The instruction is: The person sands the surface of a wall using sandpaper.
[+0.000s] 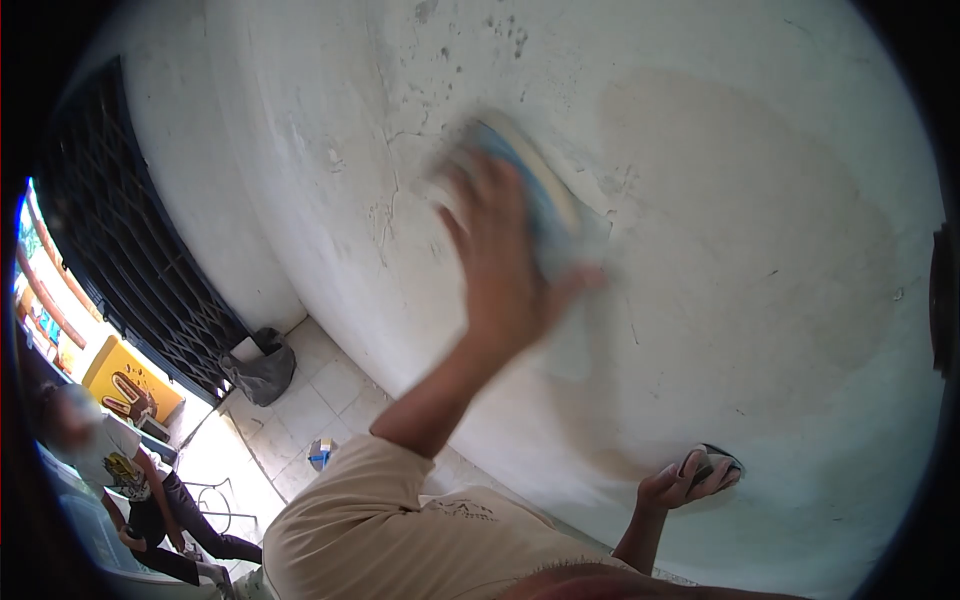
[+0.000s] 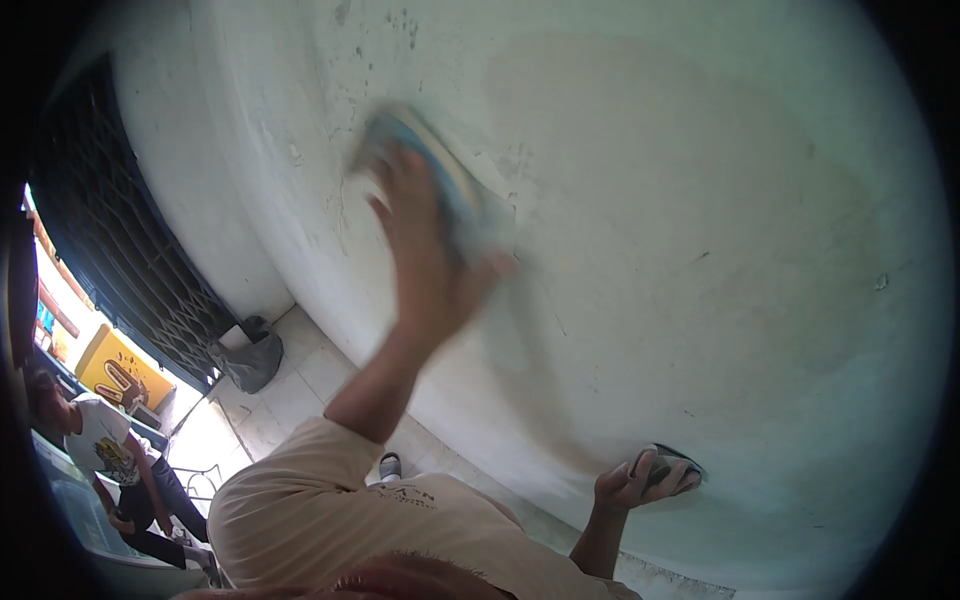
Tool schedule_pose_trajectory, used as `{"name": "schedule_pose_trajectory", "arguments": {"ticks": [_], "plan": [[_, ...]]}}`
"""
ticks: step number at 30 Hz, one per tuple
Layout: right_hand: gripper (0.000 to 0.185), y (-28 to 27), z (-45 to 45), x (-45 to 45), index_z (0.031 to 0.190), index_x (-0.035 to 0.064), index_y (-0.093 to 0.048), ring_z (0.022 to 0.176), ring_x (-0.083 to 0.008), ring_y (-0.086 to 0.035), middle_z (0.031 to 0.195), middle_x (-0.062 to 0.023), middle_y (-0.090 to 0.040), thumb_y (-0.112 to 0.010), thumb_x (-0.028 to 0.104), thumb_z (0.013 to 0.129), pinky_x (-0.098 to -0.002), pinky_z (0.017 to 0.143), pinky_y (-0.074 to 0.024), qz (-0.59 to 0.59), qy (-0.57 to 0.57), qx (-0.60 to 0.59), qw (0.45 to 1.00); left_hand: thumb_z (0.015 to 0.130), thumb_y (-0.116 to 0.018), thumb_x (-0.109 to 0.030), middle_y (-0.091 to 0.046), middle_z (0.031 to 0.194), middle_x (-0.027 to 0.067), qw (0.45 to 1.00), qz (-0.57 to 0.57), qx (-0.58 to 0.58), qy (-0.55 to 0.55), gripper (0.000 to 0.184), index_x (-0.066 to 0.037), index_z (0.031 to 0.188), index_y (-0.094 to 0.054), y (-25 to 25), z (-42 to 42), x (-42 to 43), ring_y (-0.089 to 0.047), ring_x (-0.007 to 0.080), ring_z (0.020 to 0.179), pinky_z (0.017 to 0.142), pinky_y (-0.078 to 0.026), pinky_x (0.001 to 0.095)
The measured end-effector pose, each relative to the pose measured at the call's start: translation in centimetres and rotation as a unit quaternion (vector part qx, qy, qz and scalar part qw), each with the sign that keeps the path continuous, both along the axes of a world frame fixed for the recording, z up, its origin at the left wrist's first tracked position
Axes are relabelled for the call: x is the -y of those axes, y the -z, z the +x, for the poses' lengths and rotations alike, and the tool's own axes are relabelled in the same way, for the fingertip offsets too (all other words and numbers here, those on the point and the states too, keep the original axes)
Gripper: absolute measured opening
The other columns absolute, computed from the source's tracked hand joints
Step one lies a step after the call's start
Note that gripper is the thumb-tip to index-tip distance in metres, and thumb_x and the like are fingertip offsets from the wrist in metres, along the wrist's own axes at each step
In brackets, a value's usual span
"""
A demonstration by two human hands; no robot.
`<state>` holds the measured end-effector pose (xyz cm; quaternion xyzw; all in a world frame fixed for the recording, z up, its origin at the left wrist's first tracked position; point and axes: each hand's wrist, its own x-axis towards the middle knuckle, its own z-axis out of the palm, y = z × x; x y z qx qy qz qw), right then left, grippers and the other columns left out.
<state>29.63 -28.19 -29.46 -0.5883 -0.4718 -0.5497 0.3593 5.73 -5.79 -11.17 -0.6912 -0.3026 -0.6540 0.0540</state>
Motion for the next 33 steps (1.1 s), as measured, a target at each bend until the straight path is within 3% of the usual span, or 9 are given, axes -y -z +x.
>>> {"name": "schedule_pose_trajectory", "arguments": {"ticks": [3,8,10,13,18,20,24,29,33], "plan": [[0.041,0.0,-0.2,0.1,0.125,0.0011,-0.056,0.141,-0.0455,-0.016,0.146,-0.0278,-0.029,-0.034,0.023,0.099,-0.0655,0.111,-0.0126,-0.013,0.007,-0.001,1.000,0.077,-0.053,-0.075,-0.011,0.156,0.0232,0.979,-0.010,-0.175,0.106,0.107,-0.005,0.151,-0.020,2.9,2.4,5.9,0.002,0.0511,0.141,0.102,0.009,0.0733],[0.040,0.2,0.2,0.2,0.124,0.0011,-0.056,0.141,-0.0459,-0.016,0.146,-0.0273,-0.029,-0.035,0.024,0.099,-0.0657,0.111,-0.0128,-0.012,-0.004,0.007,1.000,0.085,-0.056,-0.060,-0.012,0.157,0.0224,0.987,-0.023,-0.117,-0.108,0.096,-0.005,0.152,-0.015,-1.5,-3.0,-0.7,0.003,0.0537,0.140,0.101,0.008,0.0744],[0.039,0.1,-0.1,0.4,0.124,0.0012,-0.056,0.141,-0.0462,-0.016,0.146,-0.0275,-0.030,-0.036,0.023,0.099,-0.0657,0.111,-0.0128,-0.012,-0.002,0.000,1.000,0.082,-0.058,-0.062,-0.013,0.155,0.0270,0.998,-0.021,-0.051,-0.032,0.099,-0.002,0.150,-0.019,-1.2,-0.9,0.7,0.002,0.0557,0.139,0.101,0.006,0.0747],[0.038,0.0,-0.4,0.5,0.124,0.0016,-0.057,0.141,-0.0465,-0.016,0.145,-0.0281,-0.030,-0.037,0.023,0.099,-0.0657,0.111,-0.0127,-0.015,-0.001,-0.008,1.000,0.077,-0.059,-0.070,-0.012,0.155,0.0267,0.979,-0.034,-0.174,0.103,0.107,-0.001,0.149,-0.019,3.2,2.7,6.4,0.001,0.0570,0.139,0.101,0.006,0.0750],[0.037,-0.5,-0.4,0.4,0.122,0.0023,-0.057,0.141,-0.0463,-0.015,0.145,-0.0286,-0.030,-0.036,0.023,0.100,-0.0653,0.111,-0.0121,-0.013,-0.009,-0.006,1.000,0.081,-0.062,-0.060,-0.014,0.156,0.0229,0.993,-0.048,-0.076,-0.075,0.100,-0.006,0.151,-0.017,-0.2,-2.2,0.1,0.003,0.0536,0.140,0.101,0.013,0.0724],[0.037,-0.5,-0.7,0.4,0.122,0.0026,-0.057,0.141,-0.0459,-0.016,0.145,-0.0281,-0.030,-0.036,0.024,0.100,-0.0652,0.111,-0.0120,-0.018,-0.005,-0.001,1.000,0.078,-0.065,-0.061,-0.013,0.156,0.0240,0.994,-0.047,-0.055,-0.077,0.104,-0.004,0.151,-0.016,-0.6,-2.2,-0.7,0.006,0.0518,0.141,0.103,0.011,0.0706],[0.037,-0.4,-0.6,0.3,0.122,0.0027,-0.057,0.141,-0.0460,-0.016,0.145,-0.0279,-0.030,-0.037,0.024,0.100,-0.0650,0.111,-0.0120,-0.012,-0.011,-0.006,1.000,0.074,-0.060,-0.073,-0.016,0.156,0.0209,0.978,-0.046,-0.158,0.128,0.107,-0.007,0.150,-0.023,2.4,2.2,6.9,0.002,0.0524,0.141,0.103,0.008,0.0716],[0.037,-0.8,-0.5,0.3,0.123,0.0027,-0.057,0.141,-0.0451,-0.015,0.147,-0.0270,-0.028,-0.036,0.025,0.100,-0.0646,0.111,-0.0120,-0.027,-0.011,0.013,1.000,0.073,-0.066,-0.067,-0.015,0.157,0.0187,0.988,-0.015,-0.117,-0.096,0.106,-0.012,0.152,-0.021,-1.0,-2.7,0.5,0.007,0.0491,0.142,0.106,0.008,0.0676],[0.038,-1.2,-1.2,0.4,0.122,0.0014,-0.057,0.142,-0.0447,-0.015,0.147,-0.0266,-0.028,-0.036,0.024,0.101,-0.0641,0.111,-0.0120,-0.027,-0.003,0.010,1.000,0.070,-0.056,-0.079,-0.007,0.157,0.0248,0.991,-0.049,-0.121,0.043,0.112,-0.010,0.151,-0.022,0.2,0.2,4.1,0.007,0.0501,0.142,0.104,0.005,0.0718]]}}
